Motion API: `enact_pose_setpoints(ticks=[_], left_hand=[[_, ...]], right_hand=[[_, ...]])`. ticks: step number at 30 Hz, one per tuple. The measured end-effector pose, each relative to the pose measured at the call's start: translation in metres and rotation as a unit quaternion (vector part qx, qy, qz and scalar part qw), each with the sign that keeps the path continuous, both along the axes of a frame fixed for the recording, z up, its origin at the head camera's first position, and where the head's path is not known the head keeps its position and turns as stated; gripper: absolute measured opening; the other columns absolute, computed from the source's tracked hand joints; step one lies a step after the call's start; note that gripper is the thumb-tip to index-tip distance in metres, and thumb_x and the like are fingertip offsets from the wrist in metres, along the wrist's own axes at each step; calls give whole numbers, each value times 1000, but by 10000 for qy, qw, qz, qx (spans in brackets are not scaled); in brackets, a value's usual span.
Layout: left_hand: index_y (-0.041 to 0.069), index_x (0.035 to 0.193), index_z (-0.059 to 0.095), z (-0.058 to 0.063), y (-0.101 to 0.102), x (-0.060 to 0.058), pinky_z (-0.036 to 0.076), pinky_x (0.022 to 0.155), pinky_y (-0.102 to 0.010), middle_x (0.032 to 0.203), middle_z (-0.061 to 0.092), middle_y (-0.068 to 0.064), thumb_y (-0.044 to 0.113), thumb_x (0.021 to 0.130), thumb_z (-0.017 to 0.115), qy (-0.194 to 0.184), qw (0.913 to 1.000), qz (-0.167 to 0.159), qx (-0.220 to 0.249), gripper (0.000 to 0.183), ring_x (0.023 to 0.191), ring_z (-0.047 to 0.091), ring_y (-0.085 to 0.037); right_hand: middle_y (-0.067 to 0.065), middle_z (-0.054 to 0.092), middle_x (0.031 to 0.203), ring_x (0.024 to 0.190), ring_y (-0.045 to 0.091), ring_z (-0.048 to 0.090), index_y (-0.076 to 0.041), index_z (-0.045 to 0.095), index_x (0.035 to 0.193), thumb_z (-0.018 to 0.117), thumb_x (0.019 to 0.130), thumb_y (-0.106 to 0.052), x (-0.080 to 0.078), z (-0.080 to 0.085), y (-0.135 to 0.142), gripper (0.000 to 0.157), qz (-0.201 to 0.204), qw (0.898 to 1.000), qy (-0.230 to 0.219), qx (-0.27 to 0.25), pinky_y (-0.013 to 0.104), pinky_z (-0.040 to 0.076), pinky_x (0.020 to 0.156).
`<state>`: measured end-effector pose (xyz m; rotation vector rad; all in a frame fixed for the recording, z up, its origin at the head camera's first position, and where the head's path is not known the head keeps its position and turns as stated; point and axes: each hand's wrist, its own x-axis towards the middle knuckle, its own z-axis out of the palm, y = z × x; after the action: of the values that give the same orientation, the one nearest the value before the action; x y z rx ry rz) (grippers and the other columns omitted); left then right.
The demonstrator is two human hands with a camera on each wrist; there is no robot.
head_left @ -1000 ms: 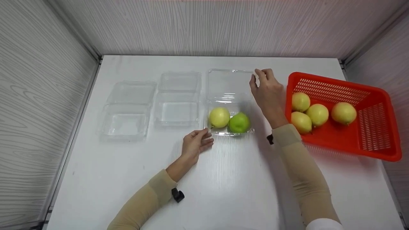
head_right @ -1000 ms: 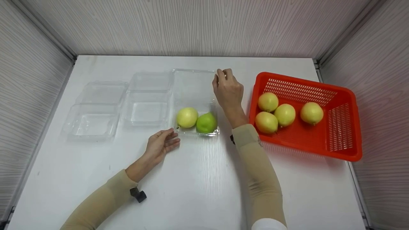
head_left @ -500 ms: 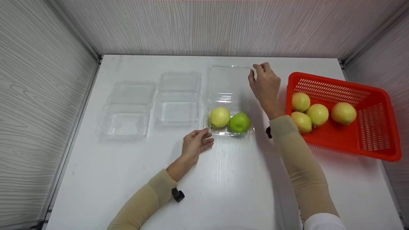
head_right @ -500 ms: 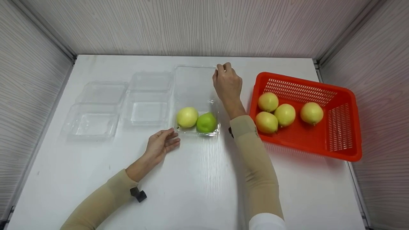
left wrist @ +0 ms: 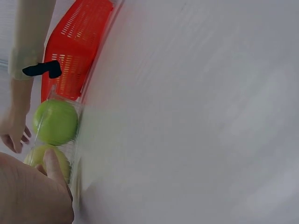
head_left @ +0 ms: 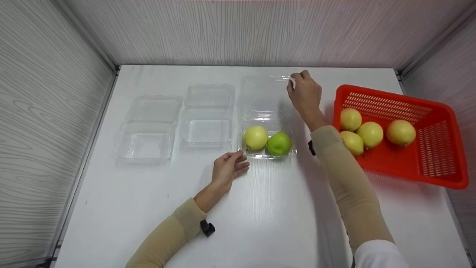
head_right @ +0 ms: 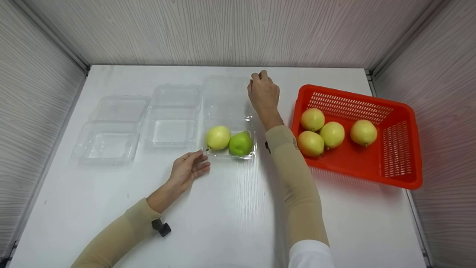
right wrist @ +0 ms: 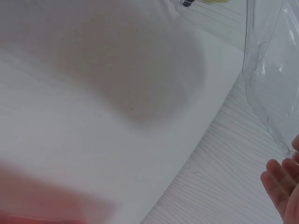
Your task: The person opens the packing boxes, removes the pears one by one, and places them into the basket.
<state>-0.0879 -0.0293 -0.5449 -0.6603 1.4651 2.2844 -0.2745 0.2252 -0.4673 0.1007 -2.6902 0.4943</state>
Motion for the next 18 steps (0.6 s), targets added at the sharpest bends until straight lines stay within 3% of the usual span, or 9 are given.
enact_pose_setpoints(ticks=[18], left_hand=[[4,106,68,0,2,1,69,84,-32,90,77,-2,17,103,68,-42,10000,44,-25,13,83,79,-15]], right_hand=[[22,71,119,99,41,74,-2,74,120,63,105,-19,-18,-14,-5,26,-134,9977,-668,-52,55,63,87]])
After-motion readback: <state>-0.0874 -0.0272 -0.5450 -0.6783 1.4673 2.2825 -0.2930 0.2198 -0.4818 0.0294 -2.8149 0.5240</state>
